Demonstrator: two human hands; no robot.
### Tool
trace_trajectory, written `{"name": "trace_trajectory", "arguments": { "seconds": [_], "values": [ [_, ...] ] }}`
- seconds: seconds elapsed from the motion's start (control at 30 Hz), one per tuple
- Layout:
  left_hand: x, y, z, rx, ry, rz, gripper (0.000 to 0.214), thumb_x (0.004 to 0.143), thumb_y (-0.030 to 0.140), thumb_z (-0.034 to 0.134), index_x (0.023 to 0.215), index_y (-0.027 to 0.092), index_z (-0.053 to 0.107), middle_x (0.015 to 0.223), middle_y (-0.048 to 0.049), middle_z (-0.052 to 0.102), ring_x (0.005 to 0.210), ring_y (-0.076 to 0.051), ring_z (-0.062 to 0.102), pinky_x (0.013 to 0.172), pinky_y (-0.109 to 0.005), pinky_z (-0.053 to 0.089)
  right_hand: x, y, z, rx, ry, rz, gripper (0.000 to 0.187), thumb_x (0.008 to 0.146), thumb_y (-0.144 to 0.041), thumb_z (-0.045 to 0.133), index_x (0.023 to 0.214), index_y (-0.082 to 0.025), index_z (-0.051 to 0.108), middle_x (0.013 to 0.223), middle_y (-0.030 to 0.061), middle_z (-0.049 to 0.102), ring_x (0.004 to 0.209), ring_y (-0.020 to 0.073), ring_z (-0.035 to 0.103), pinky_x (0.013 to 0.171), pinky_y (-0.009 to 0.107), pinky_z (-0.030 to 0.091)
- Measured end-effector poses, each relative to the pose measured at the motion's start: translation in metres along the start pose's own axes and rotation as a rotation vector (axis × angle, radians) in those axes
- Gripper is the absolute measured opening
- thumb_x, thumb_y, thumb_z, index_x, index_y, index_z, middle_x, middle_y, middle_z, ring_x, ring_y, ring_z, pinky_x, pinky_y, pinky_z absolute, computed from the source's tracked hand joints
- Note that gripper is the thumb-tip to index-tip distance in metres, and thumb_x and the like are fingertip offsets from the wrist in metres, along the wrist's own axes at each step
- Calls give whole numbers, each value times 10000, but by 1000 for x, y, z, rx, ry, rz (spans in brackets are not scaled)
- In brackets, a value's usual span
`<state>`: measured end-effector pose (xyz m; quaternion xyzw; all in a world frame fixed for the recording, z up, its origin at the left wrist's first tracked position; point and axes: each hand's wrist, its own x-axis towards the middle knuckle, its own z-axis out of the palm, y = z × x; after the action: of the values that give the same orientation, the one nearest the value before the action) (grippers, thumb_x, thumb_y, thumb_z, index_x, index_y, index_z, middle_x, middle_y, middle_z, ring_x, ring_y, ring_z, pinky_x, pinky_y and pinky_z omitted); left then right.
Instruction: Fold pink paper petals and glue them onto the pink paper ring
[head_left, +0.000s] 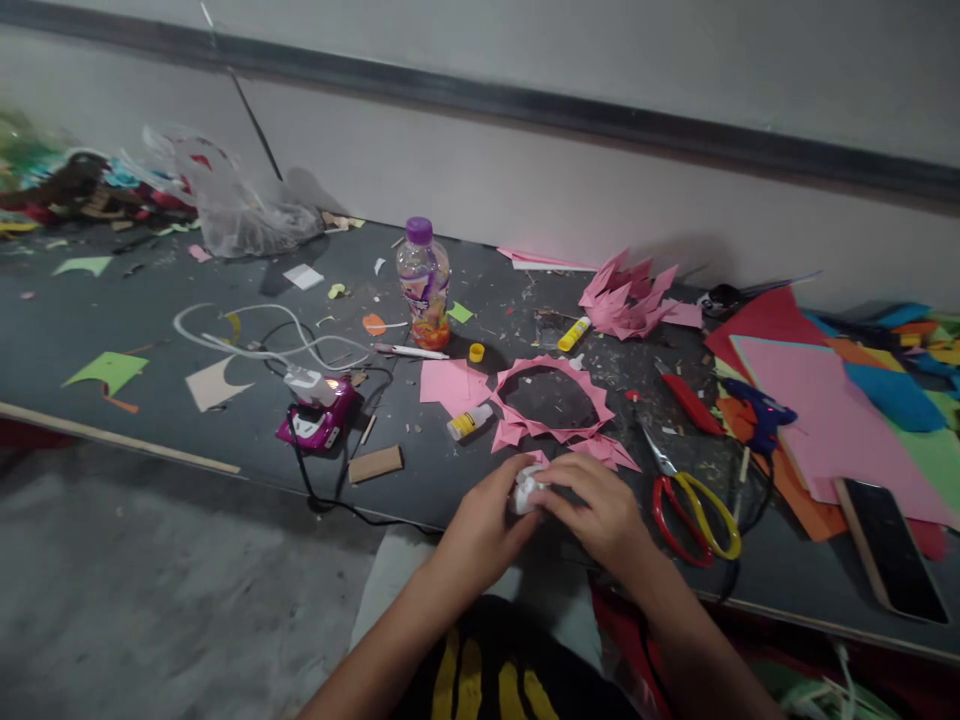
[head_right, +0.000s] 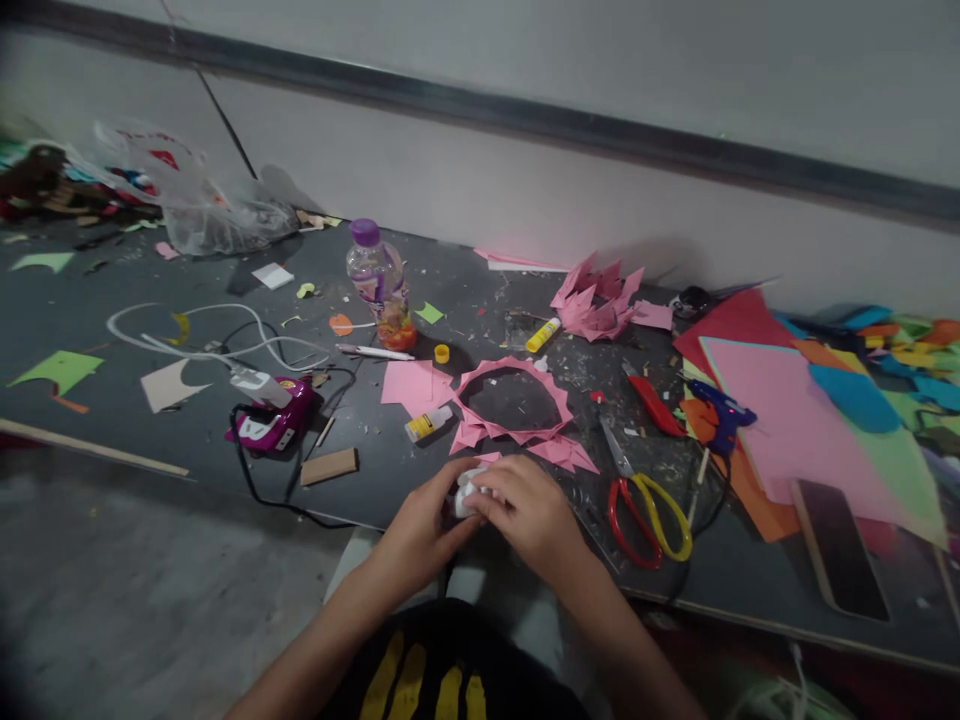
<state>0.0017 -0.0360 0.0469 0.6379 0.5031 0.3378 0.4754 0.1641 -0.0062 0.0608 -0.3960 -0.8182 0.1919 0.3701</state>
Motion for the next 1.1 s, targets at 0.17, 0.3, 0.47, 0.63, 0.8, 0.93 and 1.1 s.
{"name": "trace_trajectory", "arguments": {
  "seconds": [0.17,0.3,0.47,0.63,0.8,0.93,1.1],
  "values": [
    [-1,-3,-1,-59,-50,-30,425,763,135,593,1174,191,501,1099,-61,639,959,-197,608,863,-321,470,-17,3,13,127,66,312,216,813,-309,609,1009,-219,633,1008,82,660,934,215,625,777,352,546],
    [-2,-7,-3,-99,-52,-33,399,765,137,592,1151,204,517,1107,-50,640,967,-188,609,866,-308,469,-27,3,23,320,-8,451,224,819,-310,592,1018,-219,645,1074,92,654,990,215,624,793,329,552],
    [-5,-13,-5,-123,-33,-95,559,726,139,646,1238,211,435,1078,-48,647,925,-187,627,817,-296,488,-26,1,27,449,18,550,233,811,-346,595,984,-202,654,1020,85,671,888,191,655,739,290,565],
    [-8,-16,-5,-115,-62,-121,660,717,129,673,1296,217,369,1072,-55,648,967,-205,621,833,-314,486,-19,-1,25,465,32,581,219,795,-377,610,901,-191,660,894,65,683,800,178,659,697,272,560],
    [-10,-12,-6,-17,-16,41,506,742,107,643,1209,228,488,1183,-76,568,1105,-213,537,949,-357,433,-15,-1,24,510,46,630,254,787,-419,607,880,-187,652,848,56,695,770,182,663,693,287,558],
    [-9,-12,-7,10,-2,110,444,748,119,645,1162,224,525,1179,-81,538,1118,-214,512,942,-361,437,-15,0,22,505,44,612,221,810,-395,585,867,-193,654,844,50,683,762,175,655,675,277,552],
    [-8,-17,-6,0,45,122,398,771,186,653,1148,231,534,1163,-80,550,1066,-213,531,904,-361,457,-19,1,11,365,-15,390,170,863,-299,532,904,-232,683,1006,70,632,978,187,607,829,313,519]
  ]
}}
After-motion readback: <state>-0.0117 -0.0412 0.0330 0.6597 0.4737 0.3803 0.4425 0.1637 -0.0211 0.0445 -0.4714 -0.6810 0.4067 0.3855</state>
